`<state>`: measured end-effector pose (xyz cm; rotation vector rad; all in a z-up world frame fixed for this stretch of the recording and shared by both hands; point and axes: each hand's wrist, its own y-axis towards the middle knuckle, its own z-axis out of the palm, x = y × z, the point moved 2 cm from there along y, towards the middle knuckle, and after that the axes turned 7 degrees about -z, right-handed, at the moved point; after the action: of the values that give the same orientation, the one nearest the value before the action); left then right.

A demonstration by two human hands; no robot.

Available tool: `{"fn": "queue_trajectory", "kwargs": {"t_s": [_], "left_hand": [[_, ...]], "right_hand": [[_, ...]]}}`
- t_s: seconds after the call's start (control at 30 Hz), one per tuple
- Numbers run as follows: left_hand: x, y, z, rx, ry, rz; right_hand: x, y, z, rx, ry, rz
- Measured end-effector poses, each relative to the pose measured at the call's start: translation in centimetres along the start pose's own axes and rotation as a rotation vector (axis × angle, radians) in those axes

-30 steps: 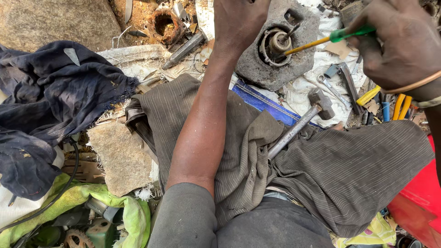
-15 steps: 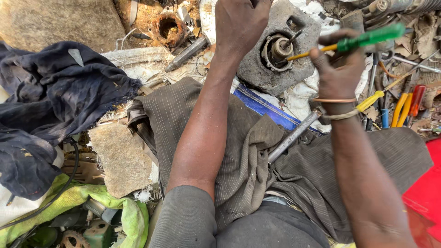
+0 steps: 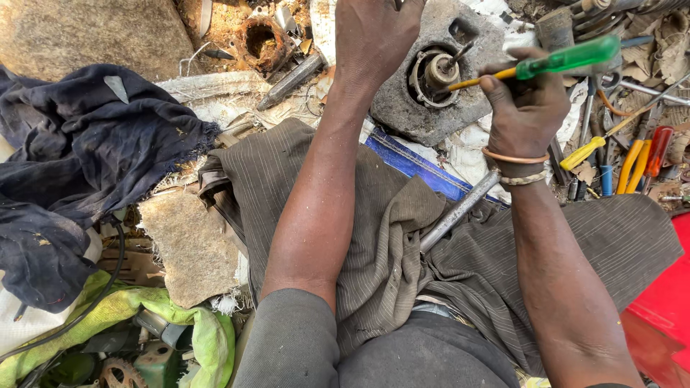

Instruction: The person sits on the ground and uses a screwdriver to pry and remove components from a circular mechanical part. They repeatedly insert the tool into the part, twist it, and extract small pieces, placing them aside on the ground.

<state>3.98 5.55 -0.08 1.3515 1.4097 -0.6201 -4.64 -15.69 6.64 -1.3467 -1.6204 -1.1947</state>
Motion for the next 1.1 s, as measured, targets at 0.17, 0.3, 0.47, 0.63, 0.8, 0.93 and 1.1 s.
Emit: {"fn": "queue_trajectory", "kwargs": {"t_s": [0.17, 0.3, 0.47, 0.63, 0.8, 0.93, 1.1], "left_hand": [[0.0, 0.3, 0.0, 0.062, 0.063, -0.094], [-0.4, -0.3, 0.2, 0.099, 0.094, -0.023], [-0.9, -0.4, 0.3, 0.160, 0.167, 0.015], [-1.0, -0.5, -0.1, 0.107, 0.114, 0.046], [-1.0, -0.3, 0.3, 0.038, 0.108, 0.074], [-0.6, -0.7, 0.5, 0.094, 0.087, -0.020], [-0.8, -0.3, 0.3, 0.069, 0.047, -0.036]], "right_hand": [[0.8, -0.6, -1.9, -0.154, 0.176, -0.004], [-0.7, -2.2, -2.6, -0.309, 0.203, 0.164], [-4.7, -3.0, 1.0, 0.035, -0.411, 0.378], [-5.1, -2.3, 3.6, 0.022, -0.577, 0.422], [-5.1, -0.9, 4.1, 0.067, -0.578, 0.703], [-5.8, 0.0, 4.3, 0.088, -0.531, 0.807], [-5.0, 0.1, 4.4, 0.101, -0.601, 0.649]]}}
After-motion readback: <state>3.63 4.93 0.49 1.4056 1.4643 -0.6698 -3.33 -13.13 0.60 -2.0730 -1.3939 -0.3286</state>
